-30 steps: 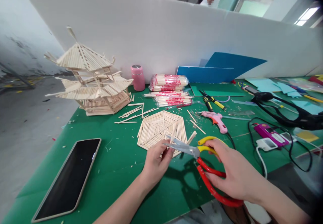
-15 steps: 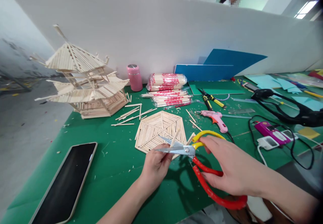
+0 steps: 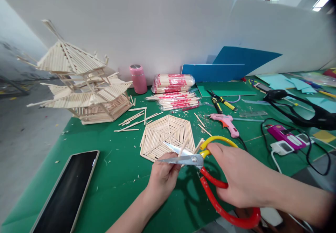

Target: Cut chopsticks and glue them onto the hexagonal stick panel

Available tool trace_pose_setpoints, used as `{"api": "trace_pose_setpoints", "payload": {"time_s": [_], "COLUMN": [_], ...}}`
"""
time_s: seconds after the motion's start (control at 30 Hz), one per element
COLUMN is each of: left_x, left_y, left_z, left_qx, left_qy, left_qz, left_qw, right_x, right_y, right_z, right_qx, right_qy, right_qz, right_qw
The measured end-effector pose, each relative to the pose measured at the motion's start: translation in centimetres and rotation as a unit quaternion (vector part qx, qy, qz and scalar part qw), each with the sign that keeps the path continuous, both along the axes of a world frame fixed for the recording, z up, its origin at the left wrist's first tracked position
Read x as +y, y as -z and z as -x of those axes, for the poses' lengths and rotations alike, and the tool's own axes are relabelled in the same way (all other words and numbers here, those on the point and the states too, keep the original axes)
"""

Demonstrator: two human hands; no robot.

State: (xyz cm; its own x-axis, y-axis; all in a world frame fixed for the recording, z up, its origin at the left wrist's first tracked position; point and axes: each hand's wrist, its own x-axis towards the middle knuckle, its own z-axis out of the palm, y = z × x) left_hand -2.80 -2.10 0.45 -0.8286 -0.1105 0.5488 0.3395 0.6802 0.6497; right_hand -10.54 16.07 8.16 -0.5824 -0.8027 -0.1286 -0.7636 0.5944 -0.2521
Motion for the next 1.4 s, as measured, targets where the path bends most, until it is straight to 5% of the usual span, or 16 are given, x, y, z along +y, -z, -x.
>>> {"api": "trace_pose_setpoints", "payload": {"time_s": [0.9,1.4], "left_x": [0.0,0.2], "left_y": [0.3,0.4], "left_z": [0.1,0.3], "left_qx": [0.043,0.092], "left_qy": [-0.011,-0.034], "left_qz": [0.017,0.016], "left_qw": [0.999,0.995], "right_x": [-0.9,-1.0], "right_y": [0.4,0.7], "right_z": [0.2,-0.5], "right_qx": [0.008,-0.014], "right_qy": [0.026,0.037], "right_qz": [-0.060,-0.018], "right_qw": [0.998,0.999]}}
